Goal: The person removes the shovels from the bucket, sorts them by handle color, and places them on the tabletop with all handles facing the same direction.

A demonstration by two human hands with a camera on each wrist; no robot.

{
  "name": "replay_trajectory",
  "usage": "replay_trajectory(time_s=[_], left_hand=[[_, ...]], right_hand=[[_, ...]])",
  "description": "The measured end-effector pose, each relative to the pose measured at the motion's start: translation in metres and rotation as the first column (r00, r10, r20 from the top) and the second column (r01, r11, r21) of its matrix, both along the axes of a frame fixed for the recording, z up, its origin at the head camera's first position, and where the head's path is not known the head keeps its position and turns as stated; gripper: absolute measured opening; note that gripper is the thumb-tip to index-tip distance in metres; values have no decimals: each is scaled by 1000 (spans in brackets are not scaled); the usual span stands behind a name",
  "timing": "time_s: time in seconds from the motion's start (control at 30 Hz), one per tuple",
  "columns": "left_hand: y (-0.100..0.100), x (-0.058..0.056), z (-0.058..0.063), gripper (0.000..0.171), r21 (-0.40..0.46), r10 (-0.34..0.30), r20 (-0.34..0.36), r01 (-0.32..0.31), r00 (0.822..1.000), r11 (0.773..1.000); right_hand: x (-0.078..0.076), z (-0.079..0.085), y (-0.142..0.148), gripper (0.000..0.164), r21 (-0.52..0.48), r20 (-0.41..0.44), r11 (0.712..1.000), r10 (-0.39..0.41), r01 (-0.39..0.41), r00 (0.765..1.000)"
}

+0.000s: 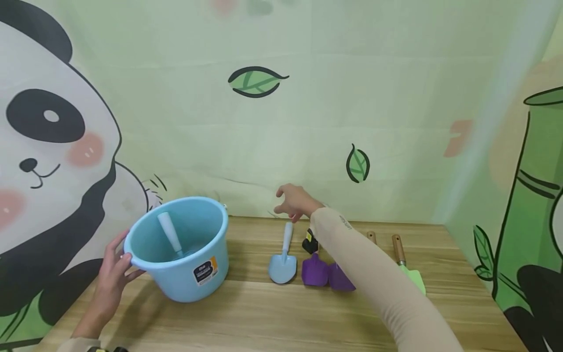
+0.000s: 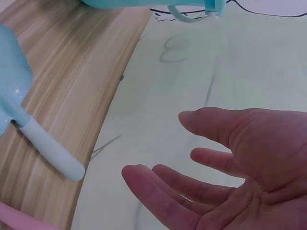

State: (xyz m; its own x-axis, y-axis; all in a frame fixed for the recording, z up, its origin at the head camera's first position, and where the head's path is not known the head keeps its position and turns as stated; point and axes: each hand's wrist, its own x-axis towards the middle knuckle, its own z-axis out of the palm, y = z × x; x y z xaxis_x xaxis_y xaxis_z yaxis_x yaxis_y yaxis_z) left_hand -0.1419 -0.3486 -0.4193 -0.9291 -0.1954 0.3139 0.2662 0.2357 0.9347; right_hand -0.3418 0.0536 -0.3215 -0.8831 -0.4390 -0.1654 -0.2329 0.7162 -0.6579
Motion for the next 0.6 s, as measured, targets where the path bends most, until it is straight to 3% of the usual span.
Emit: replay_trajectory(time_s=[0.6], left_hand=[[0,-1,-2,57,14,4,-12,-4,1000,1000]], right_hand=[[3,23,-4,57,67,-48,996,60,-57,997]])
